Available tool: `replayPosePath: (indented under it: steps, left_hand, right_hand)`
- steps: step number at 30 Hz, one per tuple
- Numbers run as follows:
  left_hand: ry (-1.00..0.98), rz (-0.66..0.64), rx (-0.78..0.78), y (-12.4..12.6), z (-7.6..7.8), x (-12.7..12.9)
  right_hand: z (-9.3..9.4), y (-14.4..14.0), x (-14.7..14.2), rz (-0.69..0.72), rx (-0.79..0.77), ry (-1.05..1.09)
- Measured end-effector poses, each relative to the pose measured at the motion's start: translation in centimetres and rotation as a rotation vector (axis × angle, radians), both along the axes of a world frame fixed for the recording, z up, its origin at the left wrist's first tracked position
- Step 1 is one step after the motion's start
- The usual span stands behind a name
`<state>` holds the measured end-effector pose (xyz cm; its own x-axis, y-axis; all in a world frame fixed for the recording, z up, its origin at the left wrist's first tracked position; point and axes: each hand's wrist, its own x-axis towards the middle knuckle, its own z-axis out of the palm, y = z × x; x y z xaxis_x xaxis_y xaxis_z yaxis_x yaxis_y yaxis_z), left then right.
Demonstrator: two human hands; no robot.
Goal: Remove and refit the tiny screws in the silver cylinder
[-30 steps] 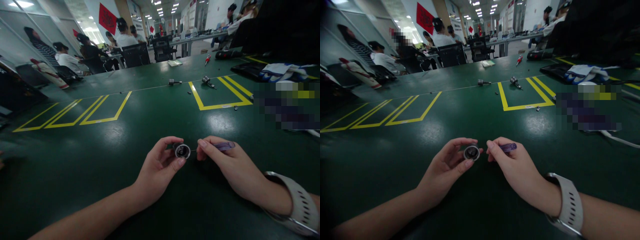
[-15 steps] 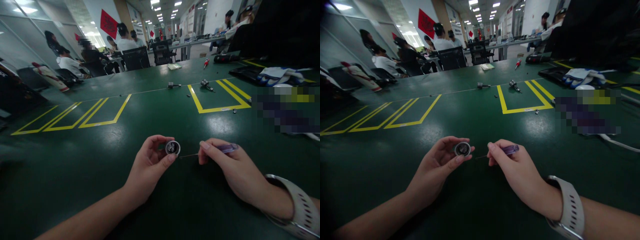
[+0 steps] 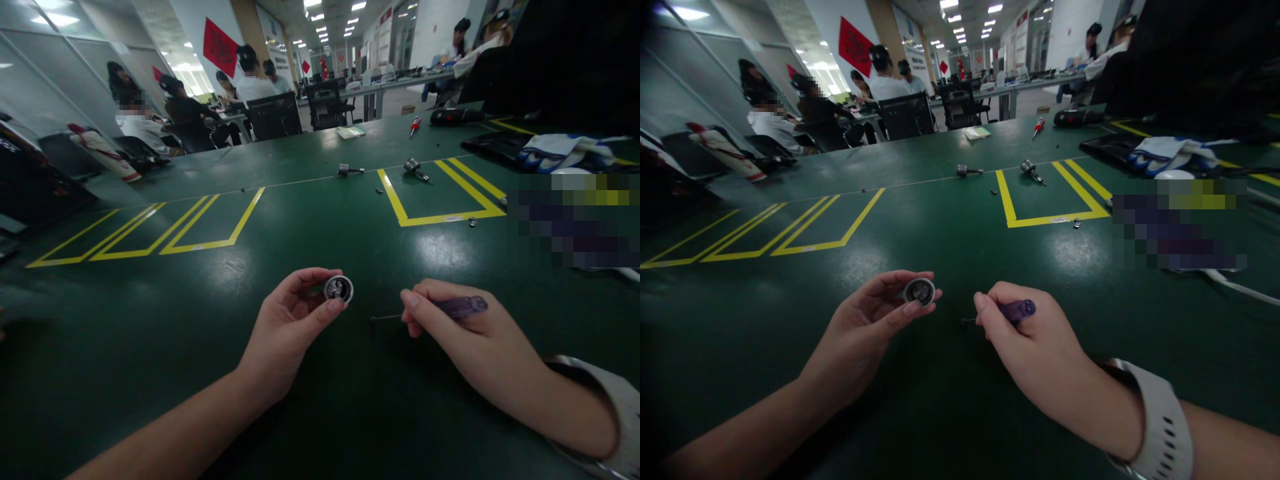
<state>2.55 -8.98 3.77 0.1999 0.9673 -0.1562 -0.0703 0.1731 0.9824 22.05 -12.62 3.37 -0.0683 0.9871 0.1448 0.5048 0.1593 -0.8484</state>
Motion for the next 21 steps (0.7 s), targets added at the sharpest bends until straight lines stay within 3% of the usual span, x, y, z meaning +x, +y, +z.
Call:
replayPosePath:
  steps: [6,10,15,21]
  left_hand:
    - [0.049,-0.006,0.0,0.1,0.0,-0.2]
    - [0.028,0.0,0.009,0.2,-0.1,-0.1]
    - [0.012,0.016,0.015,0.2,-0.1,-0.1]
    - [0.026,-0.024,0.04,-0.3,-0.2,-0.1]
  right_hand:
    - [0.1,-0.6,-0.1,0.115,0.216,-0.117]
    - [-0.4,-1.1,-0.4,0.273,0.324,-0.091]
    - [-0.4,-1.7,0.0,0.333,0.58,-0.044]
    - [-0.6,-1.8,0.0,0.327,0.617,-0.074]
